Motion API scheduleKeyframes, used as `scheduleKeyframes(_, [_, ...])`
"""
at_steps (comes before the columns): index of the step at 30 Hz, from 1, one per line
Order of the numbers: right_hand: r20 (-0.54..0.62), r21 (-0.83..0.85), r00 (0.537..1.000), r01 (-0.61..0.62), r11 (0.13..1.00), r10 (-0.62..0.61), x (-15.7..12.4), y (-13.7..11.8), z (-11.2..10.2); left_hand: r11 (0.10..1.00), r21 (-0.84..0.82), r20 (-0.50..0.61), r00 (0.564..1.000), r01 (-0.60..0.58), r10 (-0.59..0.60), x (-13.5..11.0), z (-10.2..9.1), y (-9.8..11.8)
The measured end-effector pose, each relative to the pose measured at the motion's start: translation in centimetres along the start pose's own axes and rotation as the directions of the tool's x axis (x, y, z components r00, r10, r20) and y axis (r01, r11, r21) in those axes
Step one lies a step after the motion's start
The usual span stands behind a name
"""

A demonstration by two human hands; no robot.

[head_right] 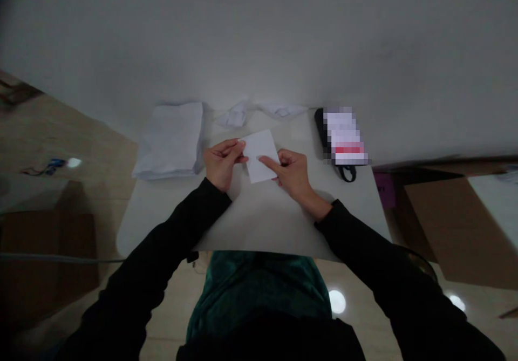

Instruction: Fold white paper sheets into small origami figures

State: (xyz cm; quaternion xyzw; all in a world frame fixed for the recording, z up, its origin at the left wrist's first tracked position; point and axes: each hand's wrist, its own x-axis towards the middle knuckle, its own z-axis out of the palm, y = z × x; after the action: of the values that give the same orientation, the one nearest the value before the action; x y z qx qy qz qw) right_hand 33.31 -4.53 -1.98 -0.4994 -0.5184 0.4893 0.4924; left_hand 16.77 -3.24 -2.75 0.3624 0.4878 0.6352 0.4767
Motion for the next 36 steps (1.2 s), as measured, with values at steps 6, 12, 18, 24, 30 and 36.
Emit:
scheduleKeyframes(6, [0.025,-0.008,0.999,0.021,1.0,-0.021,0.1,0.1,-0.3,1.0,-0.013,0.006,1.0,-0.014,0.014,-0.2,0.1,-0.2])
scheduleKeyframes(12, [0.19,-0.059,0.982,0.026,0.998,-0.014,0.2,0.5,-1.0,1.0,0.013,0.009,1.0,-0.024,0.024,-0.2,0.1,-0.4])
scheduleKeyframes(18, [0.21,-0.056,0.977,0.052,0.997,-0.039,0.3,0.5,-1.2,0.998,0.045,0.007,0.999,-0.053,0.052,-0.4,0.3,-0.3])
scheduleKeyframes(24, [0.233,-0.036,0.972,0.02,0.999,-0.012,0.3,0.1,-1.2,0.994,0.053,-0.015,0.995,-0.094,0.095,-0.3,0.3,-0.5])
scheduleKeyframes(30, [0.289,-0.031,0.956,0.071,0.997,-0.059,0.6,0.3,-1.3,0.992,0.063,-0.068,0.991,-0.108,0.113,0.4,-0.1,-0.5])
scheduleKeyframes(36, [0.373,0.057,0.924,0.068,0.996,-0.085,0.9,0.6,-1.2,0.992,0.063,-0.127,0.985,-0.112,0.119,0.9,-0.4,-0.5])
